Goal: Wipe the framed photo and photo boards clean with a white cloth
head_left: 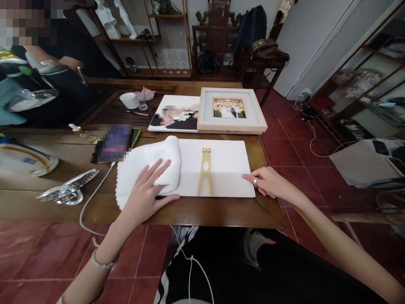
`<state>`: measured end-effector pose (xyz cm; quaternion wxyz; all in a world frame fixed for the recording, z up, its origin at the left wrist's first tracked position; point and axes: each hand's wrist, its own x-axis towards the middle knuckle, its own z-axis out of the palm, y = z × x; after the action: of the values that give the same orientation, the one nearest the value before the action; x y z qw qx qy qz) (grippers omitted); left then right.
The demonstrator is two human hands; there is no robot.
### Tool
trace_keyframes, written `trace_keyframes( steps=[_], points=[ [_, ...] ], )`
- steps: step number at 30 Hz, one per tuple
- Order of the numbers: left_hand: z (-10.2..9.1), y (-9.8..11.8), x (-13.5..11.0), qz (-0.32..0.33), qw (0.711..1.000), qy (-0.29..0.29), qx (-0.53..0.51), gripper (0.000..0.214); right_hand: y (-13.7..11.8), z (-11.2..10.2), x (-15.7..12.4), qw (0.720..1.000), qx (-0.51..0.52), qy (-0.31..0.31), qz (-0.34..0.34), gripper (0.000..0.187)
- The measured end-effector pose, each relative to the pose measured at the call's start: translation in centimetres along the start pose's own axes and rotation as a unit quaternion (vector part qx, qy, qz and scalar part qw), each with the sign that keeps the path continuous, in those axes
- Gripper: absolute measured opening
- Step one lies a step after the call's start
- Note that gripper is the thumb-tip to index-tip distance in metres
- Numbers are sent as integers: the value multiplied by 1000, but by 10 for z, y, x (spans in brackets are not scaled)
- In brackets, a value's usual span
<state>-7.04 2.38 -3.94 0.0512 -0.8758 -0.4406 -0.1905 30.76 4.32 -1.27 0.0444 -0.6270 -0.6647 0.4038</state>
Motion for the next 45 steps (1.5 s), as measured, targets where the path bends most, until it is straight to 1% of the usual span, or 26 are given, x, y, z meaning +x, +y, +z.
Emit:
trace_keyframes(
  steps=[4,6,7,9,10,12,13,14,15,16,18,21,23,24,25,26,28,30,32,35,38,40,42,45],
  points=[
    [0,1,1,-3,1000,0,1,45,0,-5,6,999,-18,-27,-1,58],
    [0,1,1,-9,1000,-5,2,43,-2,-9,8,999,-44,-20,-8,57],
    [0,2,1,-11,1000,-8,3,42,-4,-10,9,998,-64,-2,-13,55],
    [0,3,1,-14,1000,-12,7,41,-8,-11,11,991,-109,67,-28,47],
    [0,4,1,-14,1000,-12,9,41,-10,-10,12,984,-124,116,-42,40],
    [0,5,2,-16,1000,-9,12,40,-14,-3,17,960,-130,229,-94,29],
    [0,5,2,-19,1000,-9,13,40,-15,3,20,945,-119,275,-131,30],
    [1,5,2,-24,1000,-10,12,39,-16,10,24,928,-115,308,-173,35],
    [2,4,2,-31,999,-8,10,38,-16,17,28,920,-121,310,-209,40],
    [3,2,2,-41,999,-3,7,38,-16,24,32,919,-123,297,-228,43],
    [3,-5,2,-62,998,10,-3,35,-15,36,38,930,-115,260,-233,45],
    [-1,-19,7,-86,995,34,-23,26,-11,43,42,937,-88,249,-227,43],
    [-8,-27,17,-76,995,62,-27,24,-9,43,41,937,-75,249,-232,43],
    [-11,-29,25,-59,995,72,-24,25,-8,42,41,936,-73,250,-236,42],
    [-13,-31,33,-34,997,68,-20,25,-8,41,40,935,-71,251,-238,42],
    [-14,-32,42,-5,999,47,-17,24,-7,41,40,935,-69,254,-239,42],
    [-12,-33,59,41,998,-33,-21,23,-7,40,39,933,-66,259,-240,42],
    [-4,-34,74,58,993,-103,-28,23,-8,41,39,933,-62,262,-240,42],
    [6,-35,84,56,990,-127,-28,23,-8,42,39,933,-60,262,-240,42],
    [15,-35,91,64,988,-136,-17,24,-8,41,39,934,-55,261,-240,43],
    [13,-26,89,84,985,-153,-11,29,-9,41,39,935,-48,261,-237,43],
    [6,-12,81,103,979,-173,-21,31,-9,41,38,935,-48,260,-235,43],
    [-3,6,66,118,973,-194,-34,31,-9,40,38,936,-51,258,-234,42],
    [-17,30,38,124,970,-203,-47,29,-8,40,38,934,-57,259,-238,42]
  ],
)
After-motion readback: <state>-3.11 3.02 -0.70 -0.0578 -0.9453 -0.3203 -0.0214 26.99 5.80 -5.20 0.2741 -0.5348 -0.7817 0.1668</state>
